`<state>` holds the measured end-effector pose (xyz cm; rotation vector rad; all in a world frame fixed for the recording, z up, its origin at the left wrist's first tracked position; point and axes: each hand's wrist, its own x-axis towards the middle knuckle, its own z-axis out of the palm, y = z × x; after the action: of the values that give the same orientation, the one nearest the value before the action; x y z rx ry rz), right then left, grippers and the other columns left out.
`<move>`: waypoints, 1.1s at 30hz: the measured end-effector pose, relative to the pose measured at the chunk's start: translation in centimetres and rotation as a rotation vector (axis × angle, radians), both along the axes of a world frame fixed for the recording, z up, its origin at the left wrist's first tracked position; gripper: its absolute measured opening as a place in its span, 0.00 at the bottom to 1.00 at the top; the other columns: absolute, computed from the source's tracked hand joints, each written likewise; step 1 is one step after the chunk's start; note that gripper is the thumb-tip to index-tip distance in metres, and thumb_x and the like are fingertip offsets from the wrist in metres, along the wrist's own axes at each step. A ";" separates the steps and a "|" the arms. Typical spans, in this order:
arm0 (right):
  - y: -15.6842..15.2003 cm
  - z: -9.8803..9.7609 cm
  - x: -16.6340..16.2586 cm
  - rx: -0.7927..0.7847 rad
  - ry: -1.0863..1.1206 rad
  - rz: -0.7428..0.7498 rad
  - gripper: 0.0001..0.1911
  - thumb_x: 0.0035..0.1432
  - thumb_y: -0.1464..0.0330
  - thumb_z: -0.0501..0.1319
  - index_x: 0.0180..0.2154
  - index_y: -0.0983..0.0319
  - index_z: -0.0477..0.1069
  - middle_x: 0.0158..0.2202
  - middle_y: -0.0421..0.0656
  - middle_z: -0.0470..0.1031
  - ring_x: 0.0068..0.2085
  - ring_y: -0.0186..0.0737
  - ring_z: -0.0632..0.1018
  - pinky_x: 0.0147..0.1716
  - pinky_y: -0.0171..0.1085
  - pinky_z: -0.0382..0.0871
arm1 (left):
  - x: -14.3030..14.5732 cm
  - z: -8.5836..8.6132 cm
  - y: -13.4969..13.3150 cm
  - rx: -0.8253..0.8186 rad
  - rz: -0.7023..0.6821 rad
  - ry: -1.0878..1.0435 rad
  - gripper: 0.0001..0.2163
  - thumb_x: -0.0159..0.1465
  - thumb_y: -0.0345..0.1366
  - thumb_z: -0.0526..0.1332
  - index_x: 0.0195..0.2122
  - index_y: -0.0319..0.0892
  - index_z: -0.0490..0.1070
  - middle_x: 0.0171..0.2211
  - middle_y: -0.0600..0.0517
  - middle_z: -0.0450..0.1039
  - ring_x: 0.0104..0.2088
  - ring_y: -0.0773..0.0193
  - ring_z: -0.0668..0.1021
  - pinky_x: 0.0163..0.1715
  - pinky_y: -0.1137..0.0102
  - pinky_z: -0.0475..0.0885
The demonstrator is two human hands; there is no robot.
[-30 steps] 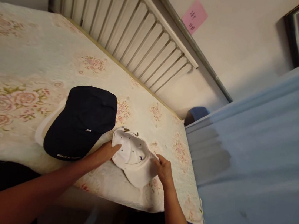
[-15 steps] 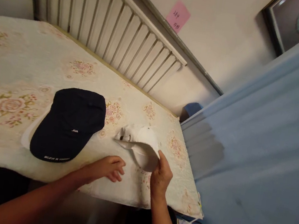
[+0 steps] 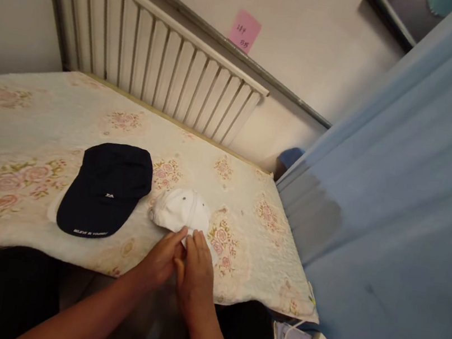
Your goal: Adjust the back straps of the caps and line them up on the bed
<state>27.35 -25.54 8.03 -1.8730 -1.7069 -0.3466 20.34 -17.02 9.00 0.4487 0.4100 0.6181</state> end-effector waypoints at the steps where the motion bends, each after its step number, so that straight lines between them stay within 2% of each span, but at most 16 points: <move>1: 0.0 0.0 -0.5 -0.030 0.017 0.014 0.29 0.57 0.73 0.57 0.61 0.66 0.57 0.62 0.54 0.62 0.64 0.50 0.61 0.58 0.53 0.64 | -0.3 0.0 -0.2 -0.031 0.016 0.025 0.07 0.63 0.35 0.59 0.32 0.37 0.73 0.28 0.48 0.78 0.33 0.60 0.81 0.34 0.71 0.74; 3: 0.2 -0.1 -1.3 -0.048 0.021 0.064 0.31 0.56 0.74 0.58 0.61 0.67 0.56 0.62 0.54 0.61 0.65 0.51 0.59 0.60 0.55 0.60 | -0.9 0.1 -0.5 -0.093 0.045 0.068 0.08 0.65 0.34 0.57 0.33 0.36 0.73 0.28 0.48 0.78 0.30 0.62 0.81 0.33 0.71 0.75; 6: 0.1 -0.7 -1.6 -0.031 0.012 0.128 0.28 0.55 0.73 0.60 0.58 0.67 0.60 0.62 0.54 0.62 0.65 0.53 0.57 0.61 0.57 0.57 | -1.8 0.6 -0.5 -0.155 0.046 0.137 0.10 0.66 0.35 0.54 0.37 0.34 0.73 0.29 0.46 0.79 0.29 0.61 0.81 0.34 0.69 0.76; 9: -0.5 -1.5 -0.8 0.002 0.088 0.121 0.27 0.57 0.70 0.59 0.58 0.67 0.61 0.63 0.54 0.60 0.66 0.51 0.56 0.62 0.58 0.54 | -2.4 0.9 -0.1 -0.109 0.111 0.104 0.14 0.67 0.35 0.52 0.47 0.31 0.71 0.35 0.43 0.80 0.34 0.58 0.82 0.40 0.66 0.75; 12: -1.5 -2.4 0.7 -0.002 0.344 0.057 0.27 0.60 0.66 0.56 0.60 0.66 0.59 0.63 0.53 0.60 0.65 0.49 0.59 0.62 0.54 0.54 | -2.9 0.5 0.4 -0.104 0.198 0.051 0.19 0.68 0.34 0.51 0.58 0.32 0.64 0.40 0.42 0.80 0.39 0.57 0.81 0.46 0.64 0.73; 14: -1.9 -2.9 1.7 -0.038 0.626 -0.040 0.25 0.61 0.63 0.53 0.58 0.66 0.63 0.60 0.53 0.65 0.62 0.48 0.65 0.60 0.51 0.58 | -3.3 0.2 0.6 -0.157 0.159 0.057 0.21 0.68 0.36 0.52 0.61 0.33 0.61 0.42 0.41 0.79 0.41 0.55 0.81 0.48 0.62 0.72; 16: -2.1 -3.1 2.4 -0.071 0.938 -0.141 0.24 0.62 0.60 0.50 0.54 0.66 0.68 0.54 0.53 0.72 0.55 0.48 0.73 0.54 0.47 0.66 | -3.8 0.2 0.6 -0.206 0.051 0.048 0.24 0.67 0.41 0.52 0.61 0.34 0.60 0.44 0.40 0.79 0.43 0.51 0.80 0.49 0.59 0.71; 18: -2.3 -2.9 2.8 -0.073 1.161 -0.184 0.24 0.61 0.57 0.50 0.48 0.65 0.73 0.47 0.50 0.78 0.48 0.47 0.77 0.47 0.43 0.71 | -4.3 0.4 0.5 -0.230 -0.076 0.012 0.26 0.66 0.46 0.51 0.61 0.34 0.60 0.44 0.39 0.78 0.45 0.49 0.79 0.50 0.57 0.70; 20: -2.5 -2.2 2.7 -0.034 1.239 -0.163 0.22 0.60 0.57 0.52 0.44 0.63 0.76 0.43 0.47 0.80 0.45 0.46 0.78 0.45 0.41 0.70 | -4.6 0.7 0.3 -0.235 -0.186 -0.030 0.28 0.66 0.48 0.50 0.61 0.33 0.61 0.44 0.39 0.78 0.46 0.47 0.79 0.51 0.55 0.69; 22: -2.7 -1.5 2.3 0.016 1.242 -0.112 0.18 0.58 0.59 0.55 0.42 0.61 0.76 0.43 0.44 0.79 0.47 0.45 0.76 0.49 0.40 0.68 | -5.0 1.0 0.1 -0.233 -0.258 -0.056 0.28 0.66 0.49 0.51 0.60 0.33 0.62 0.43 0.39 0.79 0.45 0.47 0.79 0.51 0.55 0.69; 24: -2.9 -0.9 2.0 0.040 1.296 -0.055 0.17 0.56 0.60 0.56 0.43 0.59 0.76 0.45 0.43 0.78 0.48 0.43 0.75 0.49 0.39 0.67 | -5.3 1.2 -0.2 -0.225 -0.269 -0.057 0.27 0.65 0.47 0.52 0.59 0.32 0.63 0.41 0.39 0.79 0.44 0.46 0.80 0.50 0.54 0.69; 27: -2.8 -0.9 1.6 0.004 1.474 -0.010 0.17 0.54 0.60 0.57 0.44 0.59 0.74 0.43 0.43 0.78 0.41 0.41 0.77 0.38 0.36 0.71 | -5.8 1.7 -0.7 -0.210 -0.205 -0.028 0.25 0.65 0.43 0.54 0.58 0.32 0.65 0.40 0.39 0.80 0.42 0.45 0.80 0.48 0.53 0.71; 30: -2.5 -1.6 1.5 -0.008 1.498 -0.058 0.15 0.51 0.62 0.59 0.38 0.62 0.75 0.32 0.40 0.77 0.30 0.36 0.74 0.27 0.32 0.67 | -6.1 2.6 -1.4 -0.228 -0.193 0.018 0.25 0.63 0.45 0.55 0.56 0.32 0.67 0.39 0.38 0.80 0.40 0.44 0.81 0.45 0.52 0.72; 33: -2.5 -2.3 1.8 0.013 1.417 -0.132 0.10 0.46 0.65 0.60 0.31 0.64 0.74 0.24 0.37 0.74 0.26 0.34 0.70 0.25 0.31 0.64 | -6.0 3.6 -1.8 -0.224 -0.228 0.071 0.26 0.62 0.47 0.57 0.55 0.32 0.68 0.37 0.38 0.80 0.39 0.44 0.81 0.43 0.53 0.73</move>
<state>29.19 -28.01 5.75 -1.4945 -0.5809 0.7709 14.32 -18.82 12.63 0.2983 0.4825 0.3313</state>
